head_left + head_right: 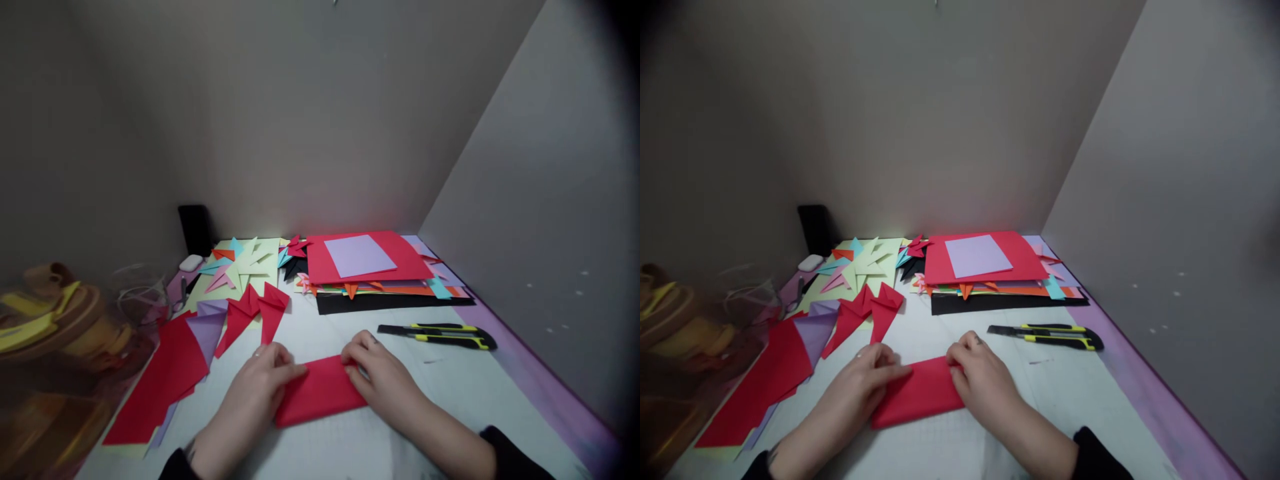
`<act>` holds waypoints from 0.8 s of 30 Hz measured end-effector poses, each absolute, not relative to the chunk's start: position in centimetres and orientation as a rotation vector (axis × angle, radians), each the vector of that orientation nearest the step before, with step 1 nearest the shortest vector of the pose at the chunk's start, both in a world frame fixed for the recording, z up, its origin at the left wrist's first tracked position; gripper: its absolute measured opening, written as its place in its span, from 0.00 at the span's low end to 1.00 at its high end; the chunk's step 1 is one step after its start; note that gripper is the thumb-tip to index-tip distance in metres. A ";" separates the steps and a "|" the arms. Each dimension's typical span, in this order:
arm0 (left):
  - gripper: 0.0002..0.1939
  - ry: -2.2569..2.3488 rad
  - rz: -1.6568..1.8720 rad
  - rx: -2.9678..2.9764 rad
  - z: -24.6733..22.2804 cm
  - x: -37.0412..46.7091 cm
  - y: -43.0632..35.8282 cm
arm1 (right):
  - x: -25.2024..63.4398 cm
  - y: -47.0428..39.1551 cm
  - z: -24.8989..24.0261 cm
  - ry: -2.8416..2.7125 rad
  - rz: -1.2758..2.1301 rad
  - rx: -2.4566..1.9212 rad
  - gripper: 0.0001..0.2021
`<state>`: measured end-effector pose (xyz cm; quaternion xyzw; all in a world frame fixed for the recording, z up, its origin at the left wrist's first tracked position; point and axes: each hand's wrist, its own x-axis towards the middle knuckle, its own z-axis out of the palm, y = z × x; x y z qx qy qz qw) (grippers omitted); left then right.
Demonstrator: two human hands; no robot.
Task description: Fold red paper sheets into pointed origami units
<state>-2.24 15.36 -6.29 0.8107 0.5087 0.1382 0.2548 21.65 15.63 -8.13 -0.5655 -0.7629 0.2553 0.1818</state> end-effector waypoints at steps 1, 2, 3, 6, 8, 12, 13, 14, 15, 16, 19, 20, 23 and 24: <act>0.13 1.318 0.338 2.242 -6.2 -2.2 15.6 | 21.7 15.6 -8.3 -2.159 0.718 -1.560 0.10; 0.13 1.273 0.298 2.278 -6.0 -2.0 15.8 | 21.7 15.6 -8.5 -2.164 0.713 -1.519 0.12; 0.14 1.241 0.256 2.320 -5.8 -1.9 16.0 | 21.7 15.6 -8.6 -2.173 0.706 -1.475 0.13; 0.16 1.123 0.114 2.495 -5.2 -1.7 16.9 | 21.4 15.2 -8.8 -2.235 0.658 -1.340 0.18; 0.16 1.054 0.054 2.576 -4.9 -1.6 17.4 | 20.9 14.7 -8.5 -2.307 0.599 -1.280 0.19; 0.18 0.970 -0.005 2.591 -4.4 -1.6 18.1 | 19.8 13.6 -7.7 -2.436 0.447 -1.221 0.15; 0.18 0.966 -0.007 2.579 -4.4 -1.5 18.2 | 19.7 13.3 -7.6 -2.456 0.417 -1.202 0.14; 0.19 0.968 -0.001 2.570 -4.4 -1.5 18.2 | 19.6 13.0 -7.5 -2.476 0.395 -1.173 0.12; 0.19 0.976 0.010 2.563 -4.4 -1.5 18.2 | 19.5 12.8 -7.5 -2.498 0.382 -1.133 0.11; 0.20 0.985 0.023 2.561 -4.5 -1.5 18.2 | 19.5 12.5 -7.5 -2.518 0.373 -1.087 0.09; 0.21 0.983 0.052 2.568 -4.7 -1.5 18.3 | 19.7 11.7 -7.7 -2.549 0.358 -0.985 0.07; 0.21 0.976 0.051 2.567 -4.7 -1.6 18.3 | 19.7 11.4 -7.8 -2.554 0.348 -0.976 0.07; 0.20 0.971 0.037 2.554 -4.9 -1.6 18.5 | 19.2 10.9 -8.1 -2.599 0.299 -0.958 0.10; 0.19 0.974 0.035 2.549 -5.0 -1.6 18.5 | 18.7 10.8 -8.3 -2.624 0.286 -0.940 0.11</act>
